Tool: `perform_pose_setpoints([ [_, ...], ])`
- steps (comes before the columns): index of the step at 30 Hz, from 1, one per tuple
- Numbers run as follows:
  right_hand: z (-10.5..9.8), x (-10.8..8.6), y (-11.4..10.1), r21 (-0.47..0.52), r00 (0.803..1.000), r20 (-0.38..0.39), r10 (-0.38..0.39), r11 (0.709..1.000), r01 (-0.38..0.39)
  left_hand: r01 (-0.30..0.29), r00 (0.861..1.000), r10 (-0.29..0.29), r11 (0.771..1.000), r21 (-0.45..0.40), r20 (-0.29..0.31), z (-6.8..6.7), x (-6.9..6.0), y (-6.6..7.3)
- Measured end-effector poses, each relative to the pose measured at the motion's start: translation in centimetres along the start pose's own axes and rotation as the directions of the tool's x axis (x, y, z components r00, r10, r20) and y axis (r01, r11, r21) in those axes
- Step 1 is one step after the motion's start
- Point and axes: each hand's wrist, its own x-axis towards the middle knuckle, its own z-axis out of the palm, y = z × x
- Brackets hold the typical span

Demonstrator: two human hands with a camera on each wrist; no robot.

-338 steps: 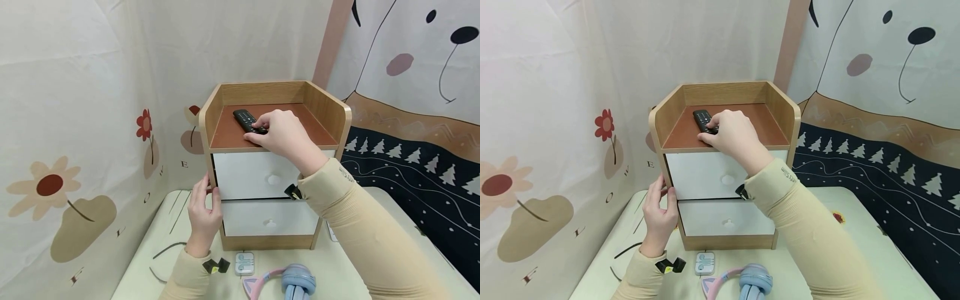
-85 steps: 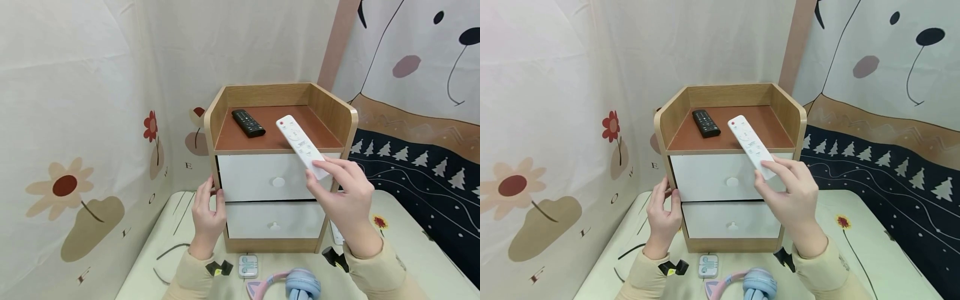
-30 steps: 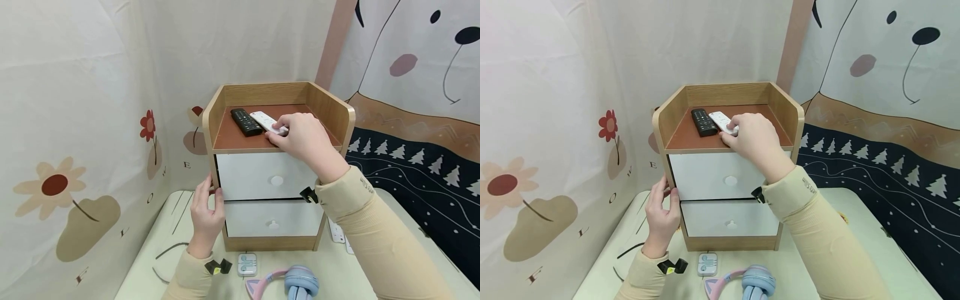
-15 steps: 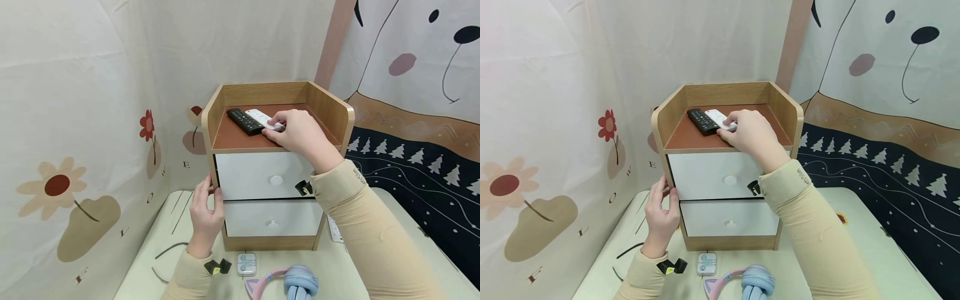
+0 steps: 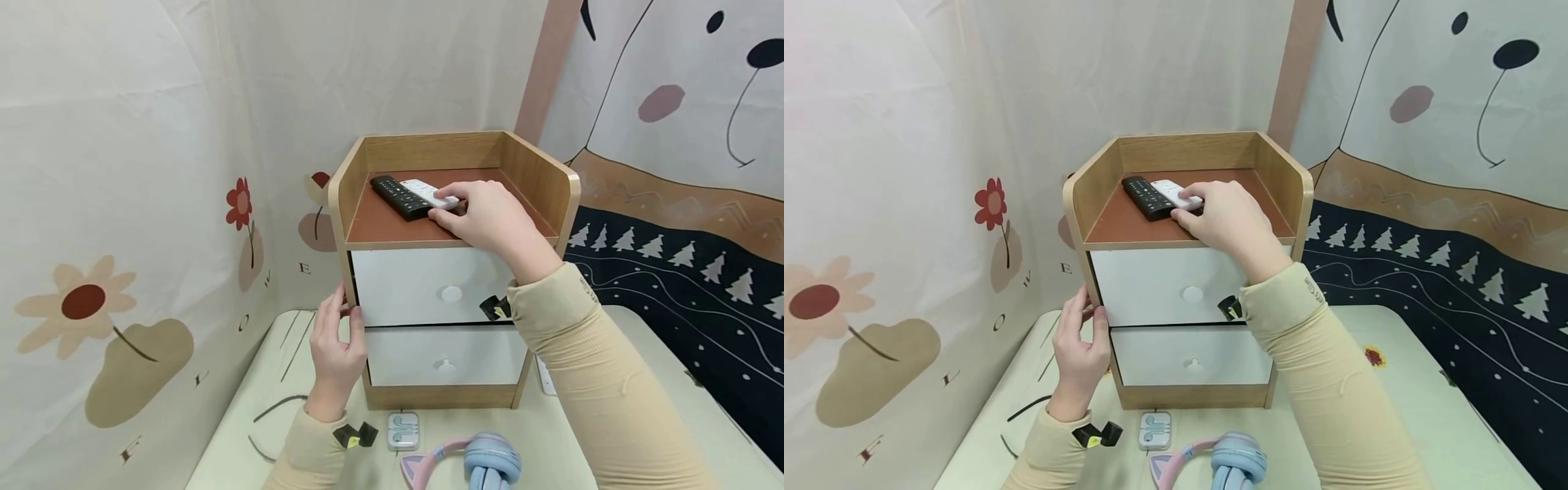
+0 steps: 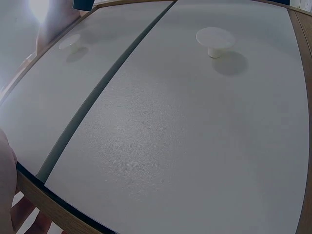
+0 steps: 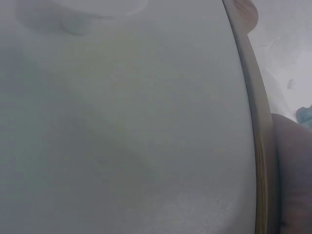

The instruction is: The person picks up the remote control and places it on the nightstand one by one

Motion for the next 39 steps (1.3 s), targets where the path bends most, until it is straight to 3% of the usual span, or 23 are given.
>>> perform_pose_setpoints([
  [9,-0.1,-0.4,0.0,0.011,1.0,-0.007,0.014,1.0,-0.013,-0.007,1.0,0.007,1.0,0.011,0.0,-0.1,0.0,0.0],
  [20,0.4,-1.6,0.1,0.034,0.987,-0.156,-0.028,0.999,0.034,-0.008,1.0,0.008,1.0,0.026,-0.005,-0.2,-0.1,0.1],
  [25,0.8,-2.9,0.1,0.039,0.965,-0.262,-0.032,0.998,0.044,-0.003,1.0,0.004,1.0,0.02,-0.011,-0.1,-0.1,0.2],
  [28,1.3,-3.8,0.4,0.03,0.928,-0.365,-0.067,0.996,0.083,-0.005,1.0,0.005,1.0,0.017,-0.01,-0.1,-0.2,0.1],
  [30,1.8,-4.4,0.6,0.015,0.889,-0.444,-0.114,0.991,0.135,-0.01,1.0,0.01,1.0,0.017,-0.01,0.0,-0.2,0.1],
  [35,2.8,-5.8,1.4,-0.026,0.759,-0.601,-0.251,0.955,0.296,-0.011,1.0,0.011,1.0,0.015,-0.011,0.0,-0.2,0.0],
  [39,3.3,-6.9,1.9,-0.033,0.653,-0.701,-0.286,0.928,0.372,-0.016,1.0,0.016,1.0,0.02,-0.015,0.0,-0.2,-0.1],
])
